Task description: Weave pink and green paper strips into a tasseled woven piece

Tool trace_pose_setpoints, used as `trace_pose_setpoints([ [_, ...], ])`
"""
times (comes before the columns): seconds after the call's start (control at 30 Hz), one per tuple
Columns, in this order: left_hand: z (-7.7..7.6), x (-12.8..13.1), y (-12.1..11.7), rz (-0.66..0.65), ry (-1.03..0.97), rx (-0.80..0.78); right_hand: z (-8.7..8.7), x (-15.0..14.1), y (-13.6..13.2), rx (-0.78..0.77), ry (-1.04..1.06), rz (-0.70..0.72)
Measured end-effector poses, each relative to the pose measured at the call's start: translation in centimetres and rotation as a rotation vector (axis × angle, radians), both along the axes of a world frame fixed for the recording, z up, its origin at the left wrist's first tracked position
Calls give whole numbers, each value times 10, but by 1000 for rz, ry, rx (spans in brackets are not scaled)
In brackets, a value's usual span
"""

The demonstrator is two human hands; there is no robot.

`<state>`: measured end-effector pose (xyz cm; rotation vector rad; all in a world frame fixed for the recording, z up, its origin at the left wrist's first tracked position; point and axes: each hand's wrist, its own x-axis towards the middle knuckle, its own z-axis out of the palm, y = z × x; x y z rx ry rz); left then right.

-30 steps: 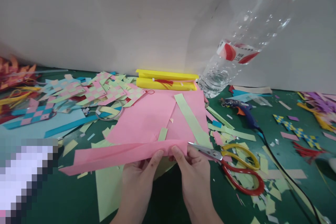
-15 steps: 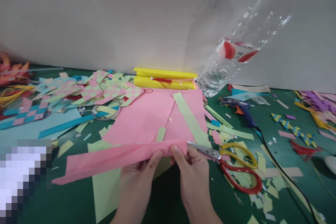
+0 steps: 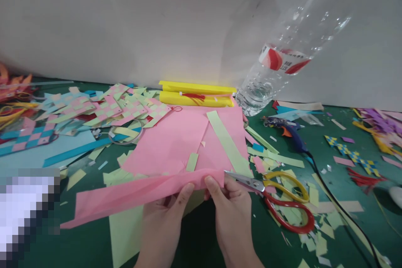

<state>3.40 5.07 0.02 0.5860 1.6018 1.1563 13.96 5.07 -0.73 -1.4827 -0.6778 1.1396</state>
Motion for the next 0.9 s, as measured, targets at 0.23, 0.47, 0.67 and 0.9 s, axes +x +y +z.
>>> trace_pose_setpoints([
  [0.23,-16,-2,-3,65,-56,30,0,1,1,83,155,44],
  [0.47,-22,-3,0,69,-170,61,8,-3,1,61,200,206],
  [0.67,-20,-2,4,40,-148,138,2,-3,4,72,211,9],
  [0.9,-18,-3,6,101,-103,239,1,1,4,104,-14,-49],
])
